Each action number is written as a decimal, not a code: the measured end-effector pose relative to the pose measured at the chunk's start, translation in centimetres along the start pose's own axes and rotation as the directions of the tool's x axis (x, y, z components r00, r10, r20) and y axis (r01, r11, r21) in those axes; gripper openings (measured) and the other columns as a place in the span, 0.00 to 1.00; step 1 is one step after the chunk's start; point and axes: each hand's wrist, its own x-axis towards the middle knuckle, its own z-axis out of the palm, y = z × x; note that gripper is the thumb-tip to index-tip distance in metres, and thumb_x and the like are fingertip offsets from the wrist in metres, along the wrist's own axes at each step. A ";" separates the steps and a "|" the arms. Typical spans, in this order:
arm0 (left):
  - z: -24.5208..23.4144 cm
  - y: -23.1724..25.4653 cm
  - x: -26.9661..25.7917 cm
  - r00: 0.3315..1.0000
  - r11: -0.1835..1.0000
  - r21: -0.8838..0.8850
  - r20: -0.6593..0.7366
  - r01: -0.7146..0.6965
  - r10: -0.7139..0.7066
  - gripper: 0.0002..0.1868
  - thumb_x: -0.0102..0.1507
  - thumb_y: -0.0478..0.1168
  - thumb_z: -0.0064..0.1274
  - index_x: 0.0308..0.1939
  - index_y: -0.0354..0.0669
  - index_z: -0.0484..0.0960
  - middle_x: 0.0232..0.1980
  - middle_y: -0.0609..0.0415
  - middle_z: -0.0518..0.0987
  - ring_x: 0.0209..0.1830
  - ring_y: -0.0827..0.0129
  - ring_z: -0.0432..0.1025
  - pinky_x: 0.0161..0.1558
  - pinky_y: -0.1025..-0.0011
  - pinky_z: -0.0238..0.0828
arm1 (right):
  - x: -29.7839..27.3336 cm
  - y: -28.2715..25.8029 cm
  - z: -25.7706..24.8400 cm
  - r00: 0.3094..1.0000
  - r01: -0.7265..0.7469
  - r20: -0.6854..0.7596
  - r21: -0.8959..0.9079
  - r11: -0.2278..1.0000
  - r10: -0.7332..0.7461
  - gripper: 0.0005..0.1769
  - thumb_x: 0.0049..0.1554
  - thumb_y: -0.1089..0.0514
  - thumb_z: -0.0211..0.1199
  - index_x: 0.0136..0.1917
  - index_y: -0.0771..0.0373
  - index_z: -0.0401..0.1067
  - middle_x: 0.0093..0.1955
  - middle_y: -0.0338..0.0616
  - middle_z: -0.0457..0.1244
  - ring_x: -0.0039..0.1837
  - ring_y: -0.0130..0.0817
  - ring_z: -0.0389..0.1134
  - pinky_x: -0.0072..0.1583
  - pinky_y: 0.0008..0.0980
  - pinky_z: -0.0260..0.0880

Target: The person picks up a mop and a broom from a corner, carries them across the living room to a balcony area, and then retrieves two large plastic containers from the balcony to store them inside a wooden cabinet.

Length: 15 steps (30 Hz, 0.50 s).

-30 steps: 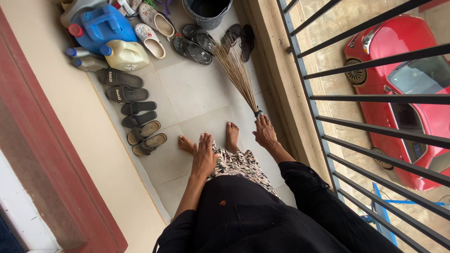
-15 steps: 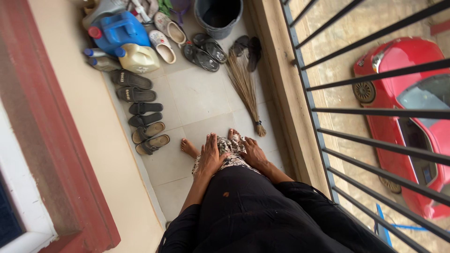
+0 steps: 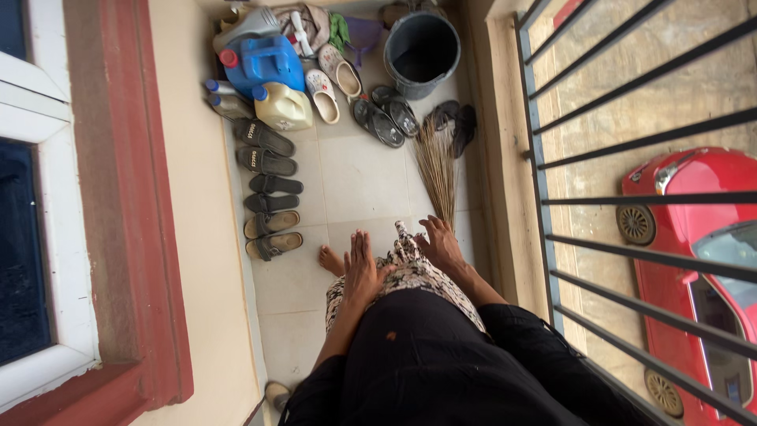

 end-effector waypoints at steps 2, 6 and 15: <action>0.2 -0.1 -0.6 1.000 1.000 0.014 0.003 0.007 -0.007 0.61 0.61 0.74 0.44 0.82 0.38 0.36 0.85 0.38 0.39 0.85 0.48 0.35 0.75 0.37 0.37 | 1.1 -0.9 -0.5 1.000 0.012 0.028 0.019 1.000 -0.013 0.30 0.60 0.47 0.62 0.69 0.67 0.67 0.74 0.65 0.57 0.73 0.63 0.57 0.69 0.59 0.62; 0.2 -1.0 -2.4 0.993 0.993 -0.018 0.026 0.120 -0.119 0.61 0.60 0.76 0.43 0.82 0.41 0.37 0.85 0.38 0.40 0.85 0.49 0.36 0.75 0.36 0.38 | 1.0 -2.4 0.9 0.994 0.100 0.046 0.038 0.994 -0.101 0.31 0.62 0.43 0.62 0.69 0.67 0.66 0.72 0.62 0.60 0.74 0.62 0.59 0.72 0.58 0.63; -4.3 -2.4 -1.4 0.990 0.990 -0.021 -0.005 0.139 -0.139 0.59 0.60 0.66 0.53 0.80 0.37 0.38 0.84 0.40 0.43 0.84 0.49 0.38 0.74 0.36 0.39 | 2.2 -8.7 4.4 0.956 -0.026 0.293 0.030 0.999 0.016 0.33 0.56 0.48 0.64 0.71 0.65 0.65 0.76 0.63 0.55 0.75 0.61 0.55 0.71 0.56 0.61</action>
